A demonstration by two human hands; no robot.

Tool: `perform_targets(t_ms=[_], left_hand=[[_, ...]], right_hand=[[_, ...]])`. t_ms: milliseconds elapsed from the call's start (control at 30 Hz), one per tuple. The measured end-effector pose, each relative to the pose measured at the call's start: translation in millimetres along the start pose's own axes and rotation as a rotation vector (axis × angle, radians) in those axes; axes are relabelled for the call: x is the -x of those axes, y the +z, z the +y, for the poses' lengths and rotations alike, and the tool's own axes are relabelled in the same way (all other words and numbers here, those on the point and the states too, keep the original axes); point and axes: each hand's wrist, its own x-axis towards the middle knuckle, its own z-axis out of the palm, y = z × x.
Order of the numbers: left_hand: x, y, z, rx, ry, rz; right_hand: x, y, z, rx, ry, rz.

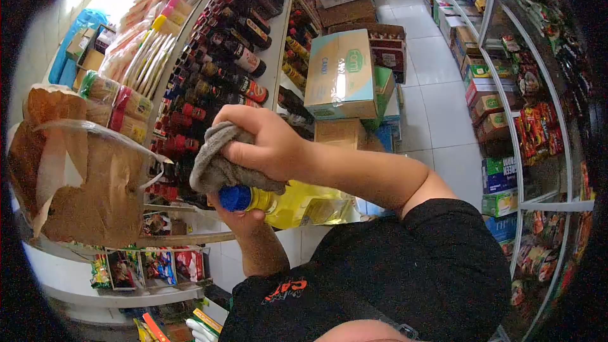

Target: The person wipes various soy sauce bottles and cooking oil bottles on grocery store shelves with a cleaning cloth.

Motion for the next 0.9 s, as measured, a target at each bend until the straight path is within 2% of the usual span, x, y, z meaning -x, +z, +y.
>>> perform_targets(t_ms=[33, 67, 167, 200, 333, 433, 533, 567, 667, 767, 800, 900], left_hand=[[-0.9, -0.7, -2.0, -0.002, 0.033, 0.008], [-0.7, -0.3, -1.7, -0.126, 0.023, 0.033], [-0.6, 0.1, -1.4, -0.36, 0.061, 0.031], [-1.1, 0.7, 0.3, -0.356, 0.078, 0.045], [-5.2, -6.0, -0.1, -0.288, 0.083, 0.121], [-18.3, -20.4, -2.4, -0.35, -0.028, 0.238], [-25.8, -36.9, -8.1, -0.314, -0.11, 0.317], [-24.0, -39.6, -9.2, -0.281, -0.092, 0.319], [-19.3, -38.3, -7.5, -0.258, 0.003, 0.311], [-17.9, -44.4, -3.8, -0.314, -0.096, 0.205], [-18.1, -42.3, -1.1, -0.338, -0.126, 0.198], [-15.8, -32.5, 11.4, -0.251, -0.152, 0.163]], right_hand=[[1.8, 0.3, 0.7, 0.017, -0.017, 0.026], [2.2, 0.0, 4.1, 0.135, -0.122, 0.081], [-3.0, -2.8, 6.7, 0.361, -0.194, 0.066], [-5.0, -2.4, 7.9, 0.289, -0.124, -0.002], [-5.7, -3.8, 1.4, 0.502, -0.064, -0.236], [-2.3, -1.7, 3.7, 0.658, 0.031, -0.321], [-4.3, 1.0, 31.5, 0.613, 0.11, -0.308], [-7.5, 0.1, 33.7, 0.593, 0.125, -0.309], [-10.4, -10.8, 32.4, 0.653, 0.357, -0.416], [-7.9, -24.0, 38.8, 0.92, 0.469, -0.671], [-7.0, -21.7, 41.6, 0.883, 0.511, -0.72], [-6.8, -19.2, 14.6, 0.916, 0.387, -0.587]])
